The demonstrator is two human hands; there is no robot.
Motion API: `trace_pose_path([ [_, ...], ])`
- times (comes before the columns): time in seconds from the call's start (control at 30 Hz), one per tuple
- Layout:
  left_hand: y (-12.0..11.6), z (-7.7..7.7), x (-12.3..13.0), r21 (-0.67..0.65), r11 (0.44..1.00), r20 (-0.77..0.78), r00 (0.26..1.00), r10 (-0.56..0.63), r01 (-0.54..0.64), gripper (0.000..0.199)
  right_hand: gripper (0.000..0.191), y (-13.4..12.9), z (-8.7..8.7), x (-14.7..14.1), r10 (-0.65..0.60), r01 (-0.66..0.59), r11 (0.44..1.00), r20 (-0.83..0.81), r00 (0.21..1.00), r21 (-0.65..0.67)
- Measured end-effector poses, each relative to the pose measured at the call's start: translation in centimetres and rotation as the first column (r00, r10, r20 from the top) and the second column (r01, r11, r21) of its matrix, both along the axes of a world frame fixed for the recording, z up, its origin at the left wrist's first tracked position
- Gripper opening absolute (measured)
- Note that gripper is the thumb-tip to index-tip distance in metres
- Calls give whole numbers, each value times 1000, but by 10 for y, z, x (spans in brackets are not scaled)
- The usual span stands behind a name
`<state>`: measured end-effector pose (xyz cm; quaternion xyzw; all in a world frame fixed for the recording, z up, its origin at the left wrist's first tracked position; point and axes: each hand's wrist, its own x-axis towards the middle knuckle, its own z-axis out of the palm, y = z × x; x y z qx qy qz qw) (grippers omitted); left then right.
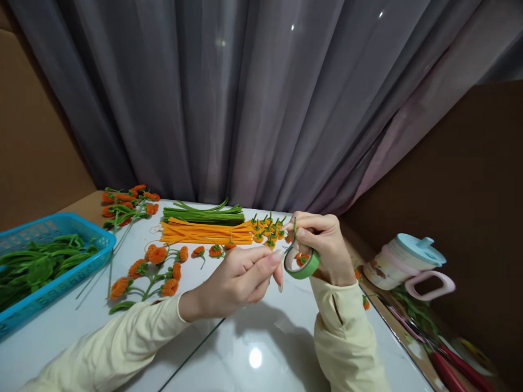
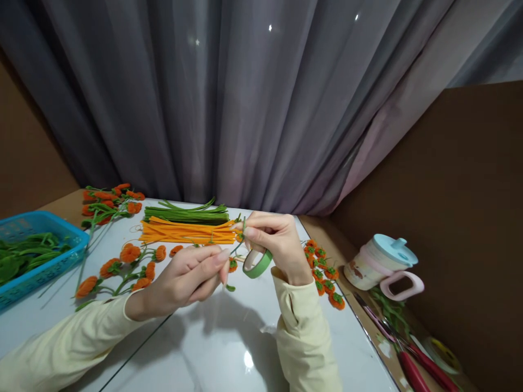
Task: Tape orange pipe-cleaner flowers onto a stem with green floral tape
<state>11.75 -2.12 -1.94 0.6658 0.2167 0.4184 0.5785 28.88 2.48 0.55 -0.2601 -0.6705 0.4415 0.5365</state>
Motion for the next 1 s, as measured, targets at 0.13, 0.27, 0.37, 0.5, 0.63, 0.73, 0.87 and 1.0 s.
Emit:
trace_pose_path([
  [0.13,-1,-2,0,20,1000,-7,1000,-23,23,37,15,1,1,5,21,-22,999,30,999,46],
  [0.27,1,2,0,11,994,-33,993,113,-113,36,14,-4,6,4,-38,39,998,34,999,-42],
  [0.37,3,7,-2,-65,990,-70,990,124,-129,29,13,-10,12,5,-106,108,994,58,993,-24],
  [0.5,5,13,-4,-160,987,-39,999,-3,-3,33,13,-15,13,5,-116,116,993,55,992,5],
  [0.63,5,12,-3,-203,979,28,999,-26,31,36,15,-14,11,2,-108,108,994,93,990,8],
  [0.73,4,9,-2,-187,982,33,999,42,-35,33,16,-14,12,1,-130,128,991,146,981,24],
  [0.87,2,7,-1,-153,977,2,989,151,-149,32,20,-15,15,1,-156,157,987,246,957,16],
  [1.0,-1,6,-1,-149,974,-38,985,166,-170,29,24,-19,17,2,-159,168,986,295,942,-5],
])
